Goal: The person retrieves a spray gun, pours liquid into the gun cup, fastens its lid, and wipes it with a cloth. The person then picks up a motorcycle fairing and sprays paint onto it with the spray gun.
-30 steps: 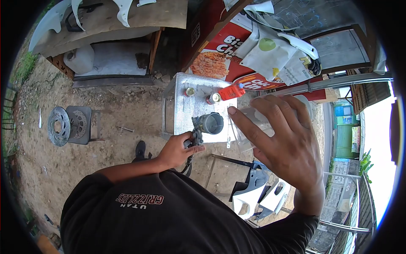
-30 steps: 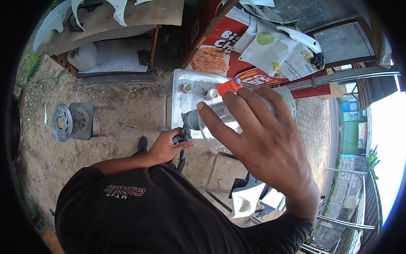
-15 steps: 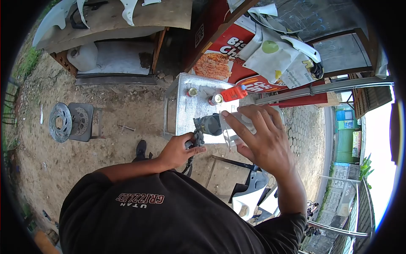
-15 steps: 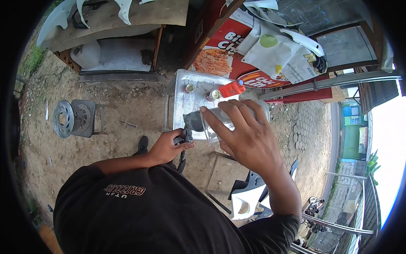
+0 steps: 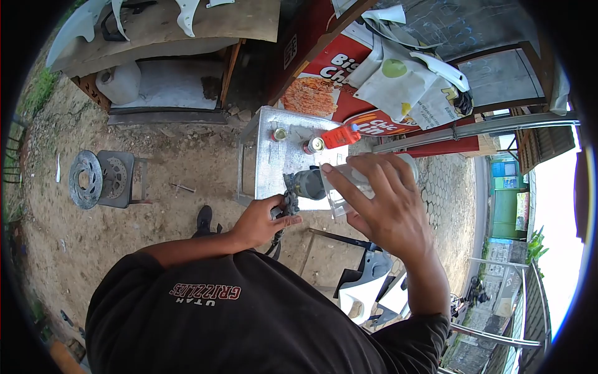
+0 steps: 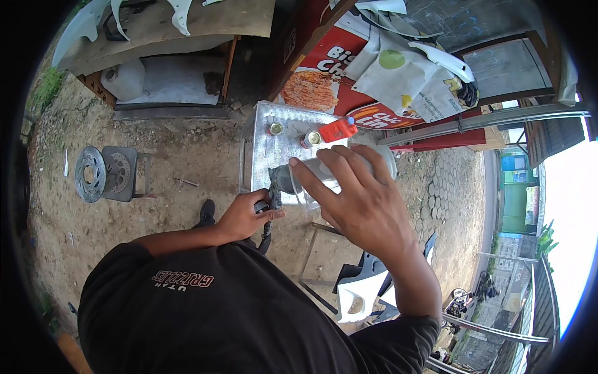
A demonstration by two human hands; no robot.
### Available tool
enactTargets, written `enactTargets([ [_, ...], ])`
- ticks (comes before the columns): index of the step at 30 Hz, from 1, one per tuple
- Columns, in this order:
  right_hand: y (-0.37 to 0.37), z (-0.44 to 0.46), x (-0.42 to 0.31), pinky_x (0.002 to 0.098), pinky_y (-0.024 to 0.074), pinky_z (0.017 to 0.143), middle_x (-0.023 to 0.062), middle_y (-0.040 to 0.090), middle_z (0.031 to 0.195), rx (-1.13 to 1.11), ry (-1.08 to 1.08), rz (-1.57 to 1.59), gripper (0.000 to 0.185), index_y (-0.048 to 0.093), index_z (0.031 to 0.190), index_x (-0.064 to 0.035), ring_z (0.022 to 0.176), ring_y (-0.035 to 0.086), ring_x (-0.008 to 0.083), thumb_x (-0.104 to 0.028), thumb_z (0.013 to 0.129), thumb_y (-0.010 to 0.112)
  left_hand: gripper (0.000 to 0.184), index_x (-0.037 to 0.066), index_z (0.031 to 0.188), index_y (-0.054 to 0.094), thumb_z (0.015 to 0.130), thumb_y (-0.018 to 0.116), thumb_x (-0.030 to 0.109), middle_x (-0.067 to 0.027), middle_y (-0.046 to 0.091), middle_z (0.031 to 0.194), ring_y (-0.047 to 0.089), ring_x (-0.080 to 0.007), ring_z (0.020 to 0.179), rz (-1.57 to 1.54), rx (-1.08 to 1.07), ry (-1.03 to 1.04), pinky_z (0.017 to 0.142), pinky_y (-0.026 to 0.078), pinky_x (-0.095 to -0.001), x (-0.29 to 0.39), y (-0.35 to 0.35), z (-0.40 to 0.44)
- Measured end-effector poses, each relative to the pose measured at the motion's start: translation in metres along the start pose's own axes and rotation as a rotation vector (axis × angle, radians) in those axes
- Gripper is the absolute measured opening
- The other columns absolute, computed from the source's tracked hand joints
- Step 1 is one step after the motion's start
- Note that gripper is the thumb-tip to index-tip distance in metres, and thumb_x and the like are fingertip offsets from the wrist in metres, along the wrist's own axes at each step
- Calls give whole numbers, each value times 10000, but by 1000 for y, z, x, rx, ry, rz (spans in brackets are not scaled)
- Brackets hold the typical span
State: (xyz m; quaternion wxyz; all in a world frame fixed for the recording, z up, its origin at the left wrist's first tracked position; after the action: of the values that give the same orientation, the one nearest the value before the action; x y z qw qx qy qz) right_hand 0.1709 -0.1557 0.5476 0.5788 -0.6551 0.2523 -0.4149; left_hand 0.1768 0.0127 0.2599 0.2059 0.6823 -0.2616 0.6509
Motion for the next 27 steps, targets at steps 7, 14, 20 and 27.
enactTargets([
  [7,5,-1,1,535,514,1213,59,691,1380,20,-17,32,816,720,1582,-243,1288,688,265,-147,788,880,617,-57,1119,762,1033,892,541,-218,801,981,753,-318,841,-4,12,-2,813,586,-454,-5,1,0],
  [14,7,-2,5,541,507,1217,75,694,1394,45,-15,89,821,712,1592,-234,1284,693,284,-175,791,881,614,-61,1122,757,1033,897,530,-218,801,974,743,-314,821,23,3,5,811,586,-454,-4,0,-1],
  [20,31,-18,31,546,539,1195,124,691,1453,55,154,313,849,681,1592,-170,1340,676,393,-161,778,923,588,-57,1119,751,1023,918,499,-212,790,953,716,-266,806,-6,17,4,810,584,-441,2,0,-1],
  [27,86,-59,44,552,542,1226,186,675,1557,47,388,650,1002,573,1656,-130,1457,639,463,-148,731,957,554,-41,1043,711,1025,925,470,-176,729,870,630,-209,763,7,32,2,760,545,-419,-7,3,-1],
])
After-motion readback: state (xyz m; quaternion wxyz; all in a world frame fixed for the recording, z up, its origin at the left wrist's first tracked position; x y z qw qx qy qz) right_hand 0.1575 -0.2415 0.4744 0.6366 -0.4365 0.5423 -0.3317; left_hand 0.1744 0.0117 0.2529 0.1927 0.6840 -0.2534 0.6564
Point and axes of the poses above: each hand's wrist, its own z-axis towards the middle knuckle, its own y-axis out of the palm, x = y × z, the point moved 3 cm from there along z, towards the middle knuckle
